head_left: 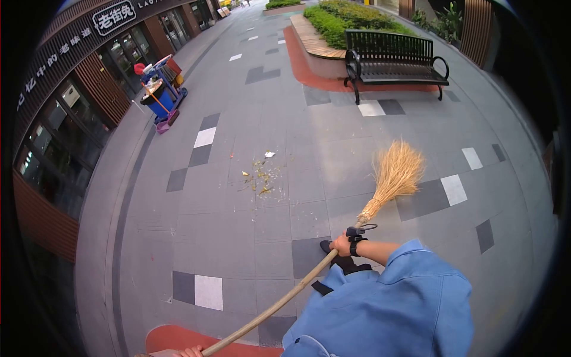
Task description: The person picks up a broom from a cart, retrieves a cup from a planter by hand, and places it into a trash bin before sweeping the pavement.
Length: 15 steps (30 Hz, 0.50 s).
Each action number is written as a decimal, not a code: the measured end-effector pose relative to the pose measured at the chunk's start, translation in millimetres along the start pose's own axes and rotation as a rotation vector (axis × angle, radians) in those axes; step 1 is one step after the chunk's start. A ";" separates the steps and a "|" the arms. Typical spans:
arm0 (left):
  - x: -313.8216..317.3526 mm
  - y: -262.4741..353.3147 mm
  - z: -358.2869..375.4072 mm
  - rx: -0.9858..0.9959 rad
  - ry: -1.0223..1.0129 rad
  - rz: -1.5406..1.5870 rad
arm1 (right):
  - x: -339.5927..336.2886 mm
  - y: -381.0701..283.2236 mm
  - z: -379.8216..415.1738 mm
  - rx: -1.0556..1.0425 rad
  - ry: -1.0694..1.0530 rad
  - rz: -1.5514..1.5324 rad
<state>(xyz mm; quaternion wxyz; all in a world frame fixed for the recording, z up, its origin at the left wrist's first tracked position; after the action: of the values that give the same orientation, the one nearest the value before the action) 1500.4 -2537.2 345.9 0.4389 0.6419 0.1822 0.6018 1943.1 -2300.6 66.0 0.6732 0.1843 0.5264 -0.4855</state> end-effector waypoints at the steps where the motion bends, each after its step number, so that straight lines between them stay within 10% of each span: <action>1: 23.2 -39.6 2.8 -0.145 -0.112 0.018 | -0.5 37.6 4.0 0.103 0.052 0.039; 10: 257.9 -341.4 154.1 -0.827 -0.971 -0.195 | -23.6 273.3 11.3 1.157 0.682 -0.168; 15: 299.3 -366.8 122.6 -0.728 -0.817 -0.240 | -49.0 314.4 -66.7 0.827 0.531 -0.106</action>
<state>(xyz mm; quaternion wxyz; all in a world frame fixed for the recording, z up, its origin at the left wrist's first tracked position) 1785.4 -2150.1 255.6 0.7327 0.6046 -0.1505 0.2739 2175.5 -2082.6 1.6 0.3607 0.5264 0.4516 -0.6236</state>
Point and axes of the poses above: each hand's wrist, its own z-axis away from the middle knuckle, its own x-axis out of the palm, y = z × x, the point moved 1 cm from there along -z, towards the middle knuckle, and after that the axes turned 1 degree about -y, right-handed, at the moved point
